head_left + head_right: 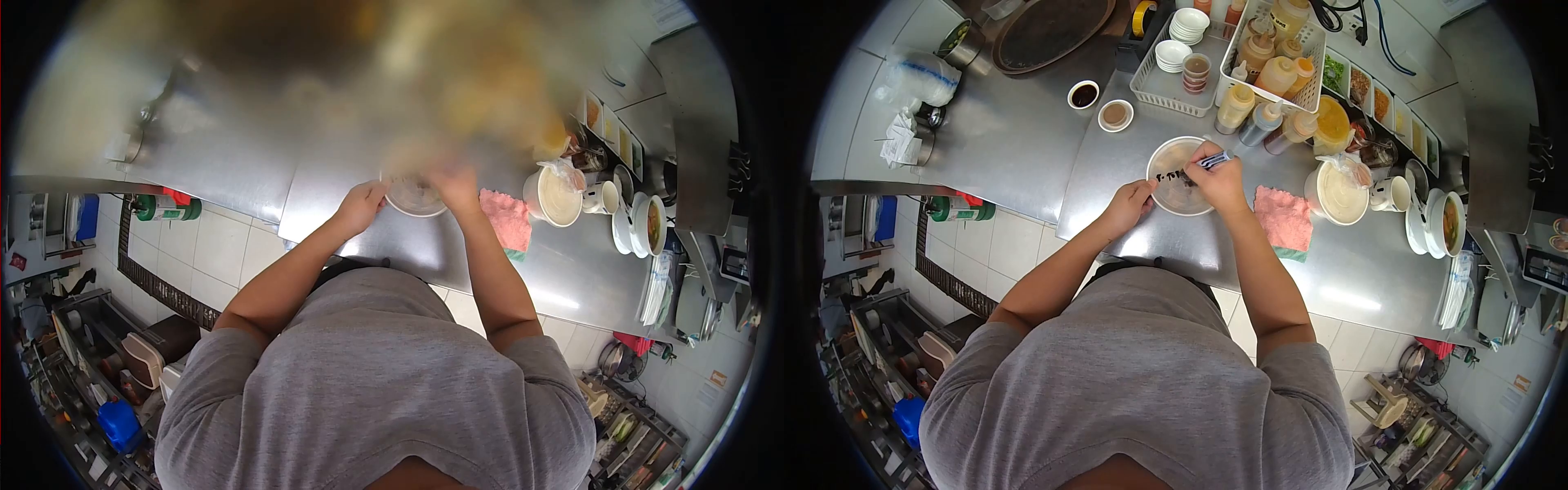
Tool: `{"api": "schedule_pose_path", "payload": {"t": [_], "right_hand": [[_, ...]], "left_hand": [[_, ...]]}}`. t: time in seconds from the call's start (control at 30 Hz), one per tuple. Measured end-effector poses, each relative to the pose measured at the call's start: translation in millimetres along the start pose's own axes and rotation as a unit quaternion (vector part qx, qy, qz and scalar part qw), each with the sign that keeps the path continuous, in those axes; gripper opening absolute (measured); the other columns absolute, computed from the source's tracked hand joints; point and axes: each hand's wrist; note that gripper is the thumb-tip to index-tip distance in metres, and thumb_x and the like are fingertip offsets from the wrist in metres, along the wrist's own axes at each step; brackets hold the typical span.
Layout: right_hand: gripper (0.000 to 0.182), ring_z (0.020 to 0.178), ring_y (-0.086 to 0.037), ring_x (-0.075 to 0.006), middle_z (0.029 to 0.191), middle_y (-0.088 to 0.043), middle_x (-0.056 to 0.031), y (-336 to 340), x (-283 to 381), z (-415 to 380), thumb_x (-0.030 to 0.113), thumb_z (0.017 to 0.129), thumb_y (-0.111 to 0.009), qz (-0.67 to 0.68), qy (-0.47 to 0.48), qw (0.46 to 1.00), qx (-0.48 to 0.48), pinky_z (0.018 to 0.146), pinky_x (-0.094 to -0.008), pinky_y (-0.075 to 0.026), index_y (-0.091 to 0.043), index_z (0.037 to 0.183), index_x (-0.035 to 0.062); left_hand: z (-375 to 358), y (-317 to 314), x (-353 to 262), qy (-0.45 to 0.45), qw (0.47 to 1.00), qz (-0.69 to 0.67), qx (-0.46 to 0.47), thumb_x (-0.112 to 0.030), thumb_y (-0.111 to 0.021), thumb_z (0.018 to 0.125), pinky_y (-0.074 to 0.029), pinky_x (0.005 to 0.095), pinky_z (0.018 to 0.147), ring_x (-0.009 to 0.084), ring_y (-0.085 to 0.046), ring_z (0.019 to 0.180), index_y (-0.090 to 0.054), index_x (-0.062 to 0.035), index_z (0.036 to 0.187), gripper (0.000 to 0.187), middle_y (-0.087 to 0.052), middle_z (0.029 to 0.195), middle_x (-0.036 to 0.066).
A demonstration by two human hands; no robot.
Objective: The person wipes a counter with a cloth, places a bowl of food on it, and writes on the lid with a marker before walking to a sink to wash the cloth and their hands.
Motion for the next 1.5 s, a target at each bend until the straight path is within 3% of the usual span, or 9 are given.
{"api": "schedule_pose_path", "payload": {"t": [0.37,0.53,0.63,1.07,1.2,1.27,1.33,1.4,1.5], "right_hand": [[0.008,0.061,-0.051,-0.0072,0.066,-0.057,0.0003,-0.4,-10.6,0.3,0.004,0.072,-0.065,0.005,0.063,0.997,-0.047,0.055,-0.0226,-0.041,-0.058,0.073,0.0024],[0.009,0.065,-0.050,-0.0063,0.070,-0.057,0.0017,-1.4,17.0,-25.2,0.004,0.073,-0.067,0.100,0.005,0.995,0.008,0.059,-0.0214,-0.040,-0.059,0.075,0.0043],[0.011,0.067,-0.049,-0.0053,0.072,-0.056,0.0021,-6.6,38.6,-59.3,0.004,0.074,-0.069,0.097,-0.015,0.989,0.114,0.061,-0.0208,-0.039,-0.059,0.076,0.0049],[0.010,0.069,-0.047,-0.0058,0.074,-0.054,0.0027,-41.7,52.1,-122.8,0.002,0.078,-0.066,0.036,0.059,0.926,0.370,0.062,-0.0219,-0.039,-0.056,0.080,0.0029],[0.008,0.070,-0.048,-0.0062,0.076,-0.054,0.0010,-80.0,41.8,-136.7,0.004,0.080,-0.064,0.067,0.009,0.927,0.368,0.064,-0.0215,-0.040,-0.056,0.083,0.0033],[0.007,0.071,-0.050,-0.0083,0.081,-0.055,-0.0002,-104.2,37.9,-136.6,0.004,0.081,-0.063,0.081,-0.046,0.924,0.372,0.066,-0.0233,-0.042,-0.056,0.083,0.0037],[0.006,0.072,-0.053,-0.0135,0.086,-0.057,-0.0049,-122.8,14.0,-112.8,0.005,0.083,-0.062,0.003,-0.008,0.921,0.388,0.068,-0.0273,-0.044,-0.056,0.085,0.0026],[0.010,0.072,-0.055,-0.0209,0.087,-0.057,-0.0102,-149.5,10.8,-88.8,0.009,0.084,-0.062,-0.170,0.276,0.891,0.317,0.068,-0.0315,-0.045,-0.055,0.084,0.0014],[0.015,0.076,-0.059,-0.0301,0.091,-0.058,-0.0168,-172.6,10.7,-61.0,0.014,0.085,-0.060,-0.339,0.162,0.892,0.252,0.071,-0.0371,-0.048,-0.055,0.090,0.0006]], "left_hand": [[1.9,0.7,3.6,-0.001,1.000,0.005,-0.003,-0.040,-0.046,0.095,-0.035,0.0229,0.055,0.0077,-0.039,0.057,-0.054,-0.0050,0.073,0.042,-0.046,0.063,-0.002],[-40.0,3.2,-20.6,-0.067,0.976,0.203,-0.044,-0.053,-0.037,0.094,-0.040,0.0266,0.059,0.0125,-0.047,0.060,-0.058,-0.0032,0.077,0.056,-0.050,0.062,0.002],[-69.1,-22.8,-23.4,-0.066,0.996,0.016,-0.057,-0.066,-0.029,0.090,-0.045,0.0292,0.061,0.0153,-0.053,0.065,-0.058,-0.0012,0.089,0.070,-0.056,0.069,0.006],[-154.7,-42.7,-13.4,-0.203,0.963,0.119,-0.134,-0.057,-0.027,0.094,-0.047,0.0375,0.068,0.0303,-0.060,0.071,-0.059,-0.0026,0.103,0.064,-0.062,0.078,0.016],[-175.5,-20.4,-4.2,-0.166,0.972,0.049,-0.160,-0.054,-0.029,0.096,-0.046,0.0396,0.076,0.0348,-0.062,0.082,-0.061,-0.0017,0.098,0.062,-0.064,0.084,0.019],[-180.1,1.8,4.7,-0.109,0.977,-0.166,-0.076,-0.059,-0.033,0.093,-0.046,0.0378,0.084,0.0336,-0.062,0.094,-0.058,-0.0031,0.116,0.065,-0.065,0.099,0.019],[-150.1,17.2,42.8,-0.151,0.960,-0.131,-0.197,-0.056,-0.035,0.093,-0.045,0.0372,0.087,0.0302,-0.059,0.097,-0.053,-0.0028,0.121,0.063,-0.062,0.103,0.019],[-151.1,49.8,64.4,-0.185,0.928,-0.088,-0.310,-0.053,-0.038,0.094,-0.044,0.0366,0.090,0.0268,-0.057,0.100,-0.048,-0.0024,0.127,0.062,-0.060,0.107,0.019],[-183.7,114.6,89.5,-0.124,0.948,-0.094,-0.278,-0.046,-0.050,0.092,-0.043,0.0346,0.092,0.0254,-0.055,0.106,-0.043,-0.0035,0.132,0.059,-0.057,0.113,0.017]]}}
Point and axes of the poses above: each hand's wrist, its own z-axis towards the middle knuckle, its own y-axis out of the back of the hand, x = y × z
